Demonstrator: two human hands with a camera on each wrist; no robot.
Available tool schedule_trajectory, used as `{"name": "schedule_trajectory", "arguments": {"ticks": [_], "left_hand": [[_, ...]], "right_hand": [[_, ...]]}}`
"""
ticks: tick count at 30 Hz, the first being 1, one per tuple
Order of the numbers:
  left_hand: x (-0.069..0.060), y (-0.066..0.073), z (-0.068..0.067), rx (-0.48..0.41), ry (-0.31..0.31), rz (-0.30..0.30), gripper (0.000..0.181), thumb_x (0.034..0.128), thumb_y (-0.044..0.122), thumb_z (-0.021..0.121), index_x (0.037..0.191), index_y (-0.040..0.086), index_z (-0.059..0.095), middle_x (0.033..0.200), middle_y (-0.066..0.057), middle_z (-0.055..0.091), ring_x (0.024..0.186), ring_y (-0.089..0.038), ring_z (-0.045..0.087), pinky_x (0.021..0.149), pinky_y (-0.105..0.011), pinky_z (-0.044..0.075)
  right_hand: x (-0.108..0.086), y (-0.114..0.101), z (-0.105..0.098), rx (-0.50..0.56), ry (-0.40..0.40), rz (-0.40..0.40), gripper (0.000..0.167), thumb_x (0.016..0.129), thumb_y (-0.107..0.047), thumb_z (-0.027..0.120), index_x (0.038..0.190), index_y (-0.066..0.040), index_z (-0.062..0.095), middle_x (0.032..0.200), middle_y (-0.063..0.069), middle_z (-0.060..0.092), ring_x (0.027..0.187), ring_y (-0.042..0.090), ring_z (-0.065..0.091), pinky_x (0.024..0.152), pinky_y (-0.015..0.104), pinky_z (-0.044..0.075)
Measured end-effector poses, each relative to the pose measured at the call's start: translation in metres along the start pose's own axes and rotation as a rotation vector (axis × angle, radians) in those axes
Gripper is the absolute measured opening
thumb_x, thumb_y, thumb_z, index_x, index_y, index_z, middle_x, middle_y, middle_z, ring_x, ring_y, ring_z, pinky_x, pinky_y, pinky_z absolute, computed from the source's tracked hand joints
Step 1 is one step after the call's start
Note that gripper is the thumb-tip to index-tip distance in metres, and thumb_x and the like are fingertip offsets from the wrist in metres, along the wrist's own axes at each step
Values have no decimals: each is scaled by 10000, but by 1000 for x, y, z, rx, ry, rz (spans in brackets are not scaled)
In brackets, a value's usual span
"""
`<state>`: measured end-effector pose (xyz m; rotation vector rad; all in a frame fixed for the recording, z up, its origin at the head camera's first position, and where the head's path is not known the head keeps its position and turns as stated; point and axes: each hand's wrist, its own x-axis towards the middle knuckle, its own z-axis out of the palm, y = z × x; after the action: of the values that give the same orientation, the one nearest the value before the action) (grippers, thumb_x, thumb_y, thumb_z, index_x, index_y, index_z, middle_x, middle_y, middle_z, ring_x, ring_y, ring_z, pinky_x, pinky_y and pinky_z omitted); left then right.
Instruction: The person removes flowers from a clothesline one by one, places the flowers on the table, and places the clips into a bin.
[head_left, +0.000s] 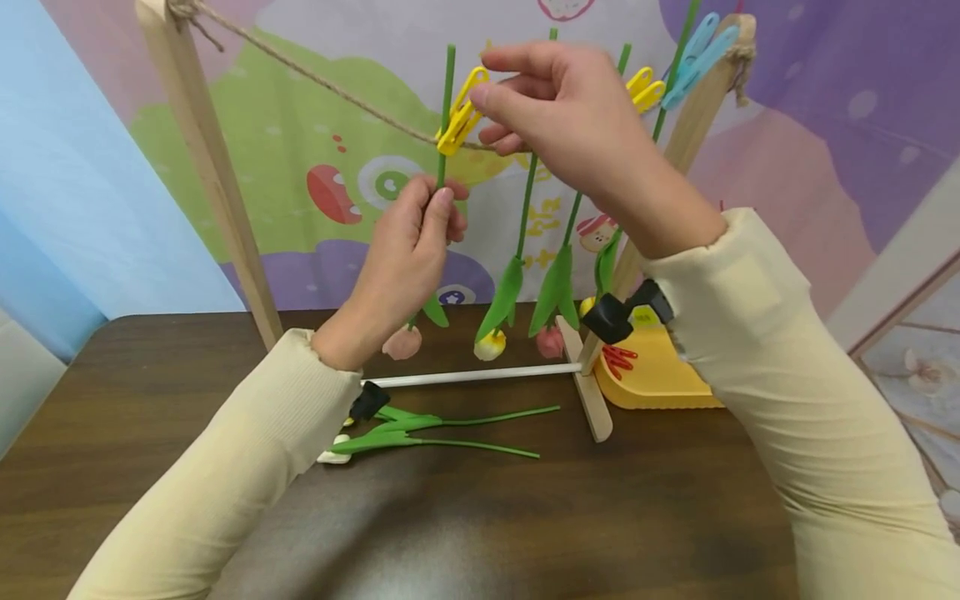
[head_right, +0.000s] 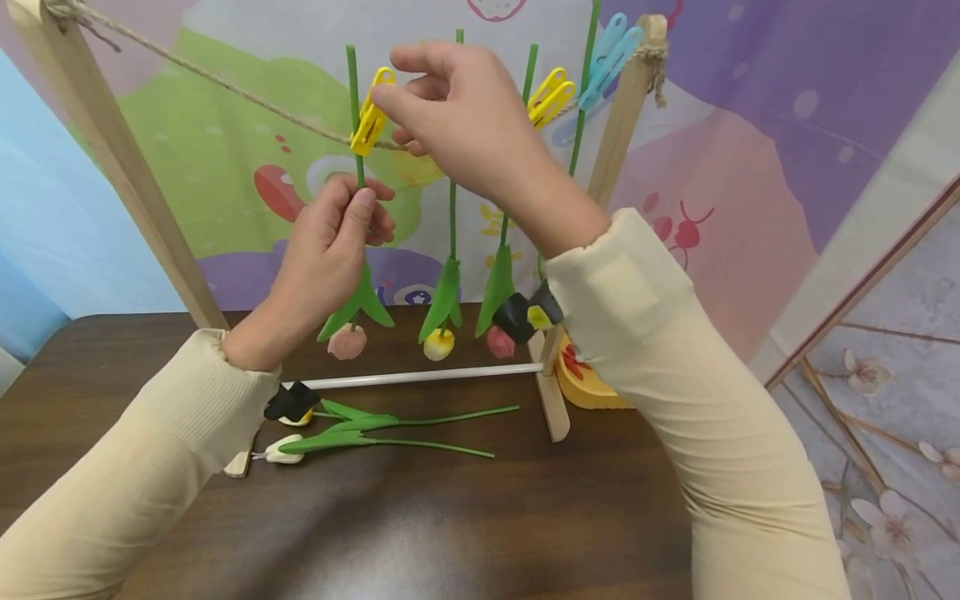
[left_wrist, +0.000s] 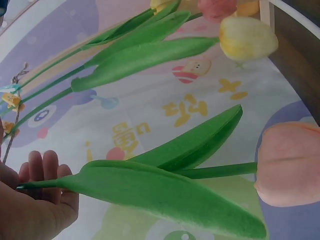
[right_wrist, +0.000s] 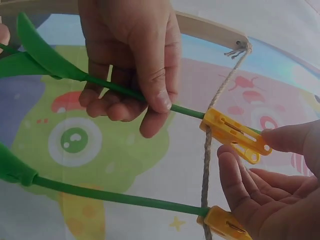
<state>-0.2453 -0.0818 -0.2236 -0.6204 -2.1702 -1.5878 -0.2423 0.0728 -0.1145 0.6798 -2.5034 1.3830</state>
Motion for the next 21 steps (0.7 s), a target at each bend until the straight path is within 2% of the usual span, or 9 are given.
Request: {"name": "schedule_trajectory", "arguments": {"ticks": [6, 9, 14, 17, 21], "left_hand": [[-1, 1, 0, -27, -6, -9, 295, 1020, 213, 345, 1118, 0, 524, 860, -88, 514, 804, -149, 533, 808, -267, 486], [-2, 2, -1, -77, -4, 1, 293, 1020, 201, 345, 1154, -7, 502, 858, -73, 495, 800, -159, 516, 800, -272, 475], [0, 3, 0, -169, 20, 35, 280, 1023, 168, 322, 1144, -34, 474, 840, -55, 457, 743, -170, 468, 716, -256, 439], [0, 5, 0, -147, 42, 38, 258, 1022, 146, 323, 1105, -42, 479, 837, -36, 446, 717, -155, 436, 674, -236, 401], [0, 7, -2, -56, 69, 20, 253, 1022, 150, 327, 1085, -25, 499, 835, -9, 426, 718, -140, 386, 659, -233, 335]], "right_hand": [[2, 0, 0, 27, 9, -29, 362, 908, -233, 606, 1231, -70, 585, 1128, 82, 652, 879, 151, 657, 805, 228, 520], [2, 1, -2, 35, 12, -34, 351, 903, -227, 614, 1205, -49, 593, 1105, 89, 661, 862, 157, 663, 792, 227, 524], [0, 2, -1, 23, 31, -69, 311, 903, -222, 613, 1148, -29, 610, 1022, 73, 673, 836, 147, 665, 779, 223, 527], [0, 3, 0, 16, 47, -98, 276, 901, -217, 618, 1097, -23, 624, 952, 38, 674, 828, 156, 662, 772, 221, 527], [-2, 4, 2, 29, 75, -136, 232, 895, -198, 627, 1037, -15, 638, 888, 9, 671, 817, 180, 659, 759, 223, 526]]}}
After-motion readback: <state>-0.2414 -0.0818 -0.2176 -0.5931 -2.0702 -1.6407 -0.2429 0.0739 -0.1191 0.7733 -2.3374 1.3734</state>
